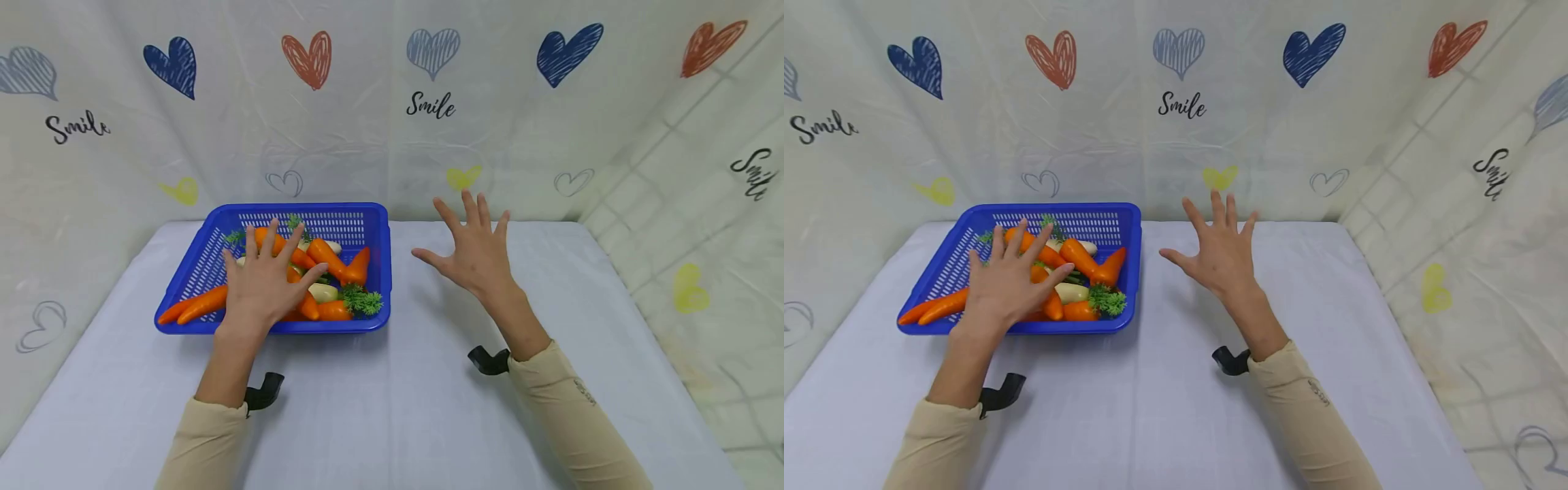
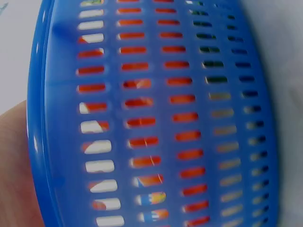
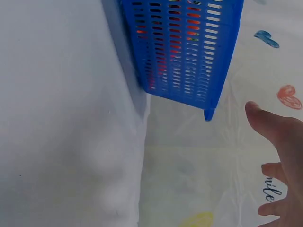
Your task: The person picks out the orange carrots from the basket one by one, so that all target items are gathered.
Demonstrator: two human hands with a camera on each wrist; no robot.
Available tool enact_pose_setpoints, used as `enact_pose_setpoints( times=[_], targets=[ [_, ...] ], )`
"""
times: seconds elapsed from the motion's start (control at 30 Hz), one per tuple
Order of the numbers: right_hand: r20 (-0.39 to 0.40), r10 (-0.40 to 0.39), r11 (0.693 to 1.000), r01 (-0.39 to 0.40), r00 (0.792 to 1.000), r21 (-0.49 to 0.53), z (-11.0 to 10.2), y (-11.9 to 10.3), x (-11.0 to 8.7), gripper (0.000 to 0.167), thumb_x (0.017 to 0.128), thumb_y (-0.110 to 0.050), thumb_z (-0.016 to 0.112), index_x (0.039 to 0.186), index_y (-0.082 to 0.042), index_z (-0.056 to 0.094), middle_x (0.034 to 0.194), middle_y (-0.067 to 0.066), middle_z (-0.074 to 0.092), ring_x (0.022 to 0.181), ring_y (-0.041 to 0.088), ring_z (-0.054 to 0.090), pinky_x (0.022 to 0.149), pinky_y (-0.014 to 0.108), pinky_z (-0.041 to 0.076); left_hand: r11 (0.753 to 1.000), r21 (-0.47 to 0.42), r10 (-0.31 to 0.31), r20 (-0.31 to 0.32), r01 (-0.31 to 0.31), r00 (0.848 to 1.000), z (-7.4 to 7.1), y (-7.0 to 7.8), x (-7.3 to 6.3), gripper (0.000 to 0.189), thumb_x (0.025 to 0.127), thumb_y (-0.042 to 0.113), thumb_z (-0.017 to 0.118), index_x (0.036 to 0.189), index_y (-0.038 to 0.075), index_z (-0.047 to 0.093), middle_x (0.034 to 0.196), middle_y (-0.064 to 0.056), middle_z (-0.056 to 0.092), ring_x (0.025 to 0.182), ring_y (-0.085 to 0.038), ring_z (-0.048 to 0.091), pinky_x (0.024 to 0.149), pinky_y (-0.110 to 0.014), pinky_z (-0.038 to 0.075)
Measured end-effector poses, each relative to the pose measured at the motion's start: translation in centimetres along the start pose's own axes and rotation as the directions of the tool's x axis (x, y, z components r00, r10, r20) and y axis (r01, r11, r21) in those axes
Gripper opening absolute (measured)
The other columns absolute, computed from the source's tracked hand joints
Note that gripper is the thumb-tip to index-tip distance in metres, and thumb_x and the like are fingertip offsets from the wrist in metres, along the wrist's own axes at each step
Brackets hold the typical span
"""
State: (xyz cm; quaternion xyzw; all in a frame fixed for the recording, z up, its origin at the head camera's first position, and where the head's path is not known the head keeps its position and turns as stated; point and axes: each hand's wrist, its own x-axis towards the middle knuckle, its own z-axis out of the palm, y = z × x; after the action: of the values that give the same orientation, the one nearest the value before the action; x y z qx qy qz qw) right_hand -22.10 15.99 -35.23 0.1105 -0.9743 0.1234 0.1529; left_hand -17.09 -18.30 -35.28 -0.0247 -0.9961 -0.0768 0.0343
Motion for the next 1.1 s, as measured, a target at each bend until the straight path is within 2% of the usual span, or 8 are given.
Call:
enact_pose_setpoints(
  times=[0.23, 0.43, 0.6, 0.73, 0.93, 1.1],
  targets=[
    [-0.038, -0.038, 0.994, 0.042, 0.999, 0.102, 0.1, -0.6, 0.1, 0.086, 0.085, -0.067, 0.074, 0.156, -0.028, 0.048, 0.169, 0.02, 0.033, 0.158, 0.046, 0.026, 0.123, 0.078, 0.017, 0.999, -0.038, -0.003, -0.043, 0.002, 0.999, -0.4, -1.3, -0.1, 0.091, 0.092, 0.086, 0.033, 0.167, 0.039, 0.015, 0.177, -0.015, 0.011, 0.161, -0.051, 0.006, 0.118, -0.085, 0.007],
    [-0.053, -0.08, 0.975, 0.089, 0.995, 0.205, 0.6, -1.2, 0.2, 0.077, 0.087, -0.057, 0.078, 0.152, -0.023, 0.055, 0.165, 0.02, 0.04, 0.154, 0.045, 0.034, 0.124, 0.067, 0.027, 0.997, -0.069, -0.023, -0.072, 0.018, 0.997, -0.7, -2.1, -0.2, 0.089, 0.094, 0.082, 0.039, 0.167, 0.035, 0.021, 0.175, -0.018, 0.017, 0.159, -0.05, 0.016, 0.118, -0.084, 0.016],
    [-0.028, -0.11, 0.958, 0.114, 0.993, 0.264, 1.4, -2.0, -0.1, 0.071, 0.091, -0.051, 0.077, 0.152, -0.023, 0.055, 0.163, 0.019, 0.043, 0.151, 0.043, 0.041, 0.121, 0.067, 0.035, 0.995, -0.1, -0.04, -0.115, 0.028, 0.993, -0.8, -3.2, -0.6, 0.086, 0.097, 0.077, 0.043, 0.165, 0.027, 0.03, 0.171, -0.021, 0.027, 0.155, -0.049, 0.027, 0.117, -0.082, 0.022],
    [0.017, -0.136, 0.94, 0.124, 0.991, 0.318, 1.8, -3.0, -0.1, 0.068, 0.094, -0.051, 0.073, 0.154, -0.026, 0.052, 0.164, 0.017, 0.043, 0.15, 0.042, 0.042, 0.117, 0.067, 0.041, 0.99, -0.129, -0.074, -0.148, 0.055, 0.986, -1.3, -4.3, -0.9, 0.085, 0.096, 0.071, 0.053, 0.163, 0.022, 0.036, 0.167, -0.022, 0.033, 0.151, -0.05, 0.032, 0.117, -0.079, 0.026],
    [0.057, -0.174, 0.901, 0.135, 0.983, 0.412, 1.9, -4.1, 0.1, 0.065, 0.096, -0.047, 0.073, 0.153, -0.024, 0.053, 0.158, 0.014, 0.048, 0.146, 0.036, 0.047, 0.117, 0.059, 0.046, 0.98, -0.185, -0.09, -0.122, 0.067, 0.988, -1.9, -5.6, -0.9, 0.087, 0.094, 0.071, 0.058, 0.161, 0.019, 0.04, 0.165, -0.023, 0.037, 0.148, -0.053, 0.037, 0.112, -0.078, 0.034],
    [0.043, -0.214, 0.848, 0.164, 0.976, 0.505, 2.1, -4.6, 0.4, 0.061, 0.097, -0.04, 0.074, 0.15, -0.017, 0.057, 0.149, 0.012, 0.055, 0.138, 0.032, 0.053, 0.117, 0.053, 0.048, 0.979, -0.184, -0.104, -0.076, 0.089, 0.992, -1.9, -6.9, -1.1, 0.094, 0.091, 0.077, 0.055, 0.162, 0.018, 0.038, 0.165, -0.024, 0.037, 0.147, -0.054, 0.038, 0.108, -0.078, 0.038]
  ],
)
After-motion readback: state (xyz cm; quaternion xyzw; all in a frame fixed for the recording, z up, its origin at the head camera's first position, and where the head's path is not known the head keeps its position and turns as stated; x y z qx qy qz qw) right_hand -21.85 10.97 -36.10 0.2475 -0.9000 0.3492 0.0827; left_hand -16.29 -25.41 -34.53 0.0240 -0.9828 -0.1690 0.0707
